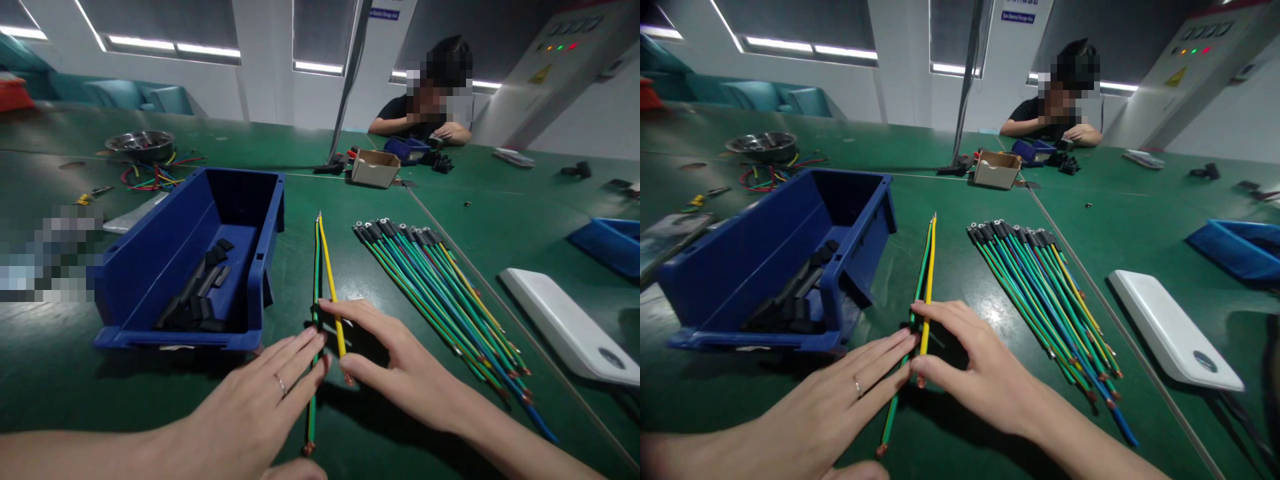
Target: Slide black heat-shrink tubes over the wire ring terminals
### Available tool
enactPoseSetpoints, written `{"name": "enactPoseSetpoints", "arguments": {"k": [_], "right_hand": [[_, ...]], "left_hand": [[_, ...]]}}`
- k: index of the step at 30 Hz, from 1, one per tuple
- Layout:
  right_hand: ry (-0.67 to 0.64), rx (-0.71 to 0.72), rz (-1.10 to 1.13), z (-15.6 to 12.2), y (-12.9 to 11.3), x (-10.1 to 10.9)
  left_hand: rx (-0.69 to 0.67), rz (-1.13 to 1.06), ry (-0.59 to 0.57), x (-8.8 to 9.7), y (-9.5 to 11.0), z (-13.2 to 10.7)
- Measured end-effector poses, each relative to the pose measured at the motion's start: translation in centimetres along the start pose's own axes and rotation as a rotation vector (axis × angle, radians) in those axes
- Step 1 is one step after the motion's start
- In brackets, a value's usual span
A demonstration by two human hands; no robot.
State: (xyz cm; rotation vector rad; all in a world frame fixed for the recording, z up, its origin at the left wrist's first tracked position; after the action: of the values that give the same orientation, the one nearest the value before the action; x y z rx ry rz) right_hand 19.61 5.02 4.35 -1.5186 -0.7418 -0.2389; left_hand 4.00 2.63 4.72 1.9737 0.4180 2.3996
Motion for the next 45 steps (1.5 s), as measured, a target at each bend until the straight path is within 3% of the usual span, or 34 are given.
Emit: {"name": "enactPoseSetpoints", "arguments": {"k": [10,15,19,24,29,33,36,41,45], "right_hand": [[0.051,-0.022,0.085,0.0,0.1,0.3],[0.091,-0.041,0.208,-0.1,0.6,0.0],[0.089,0.001,0.324,0.0,0.5,-0.2],[0.186,0.105,0.328,-0.3,-0.2,0.4],[0.288,0.266,0.125,-1.1,-0.6,0.8],[0.229,0.451,-0.149,-1.9,-1.8,0.1],[0.183,0.54,-0.312,-2.5,-3.0,-0.5],[0.276,0.494,-0.447,-2.4,-3.1,0.3],[0.291,0.412,-0.462,-1.8,-2.0,1.5]], "left_hand": [[0.004,0.047,-0.038,0.3,0.1,0.4],[0.002,0.04,-0.091,0.1,0.2,0.6],[0.037,-0.039,-0.063,0.7,-0.1,0.8],[0.16,-0.342,0.147,1.7,-1.2,0.0],[0.155,-0.608,0.406,1.5,-1.7,-1.3],[0.171,-0.868,0.581,1.1,-2.1,-1.9],[0.163,-0.921,0.632,1.3,-2.0,-1.9],[0.131,-0.997,0.819,2.1,-2.1,-2.2],[0.135,-1.054,0.876,2.0,-2.4,-2.4]]}}
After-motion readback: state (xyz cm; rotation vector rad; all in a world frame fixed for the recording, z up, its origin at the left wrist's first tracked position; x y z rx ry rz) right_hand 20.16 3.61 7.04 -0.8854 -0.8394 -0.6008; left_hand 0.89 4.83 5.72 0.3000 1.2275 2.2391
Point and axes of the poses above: each hand's wrist, its own z-axis towards the middle knuckle, its own x-axis out of the back of the hand, y = z × x, the point moved 7 cm from there along z, towards the middle knuckle, and after that the axes turned 11 degrees about -x, right-handed, at the moved point
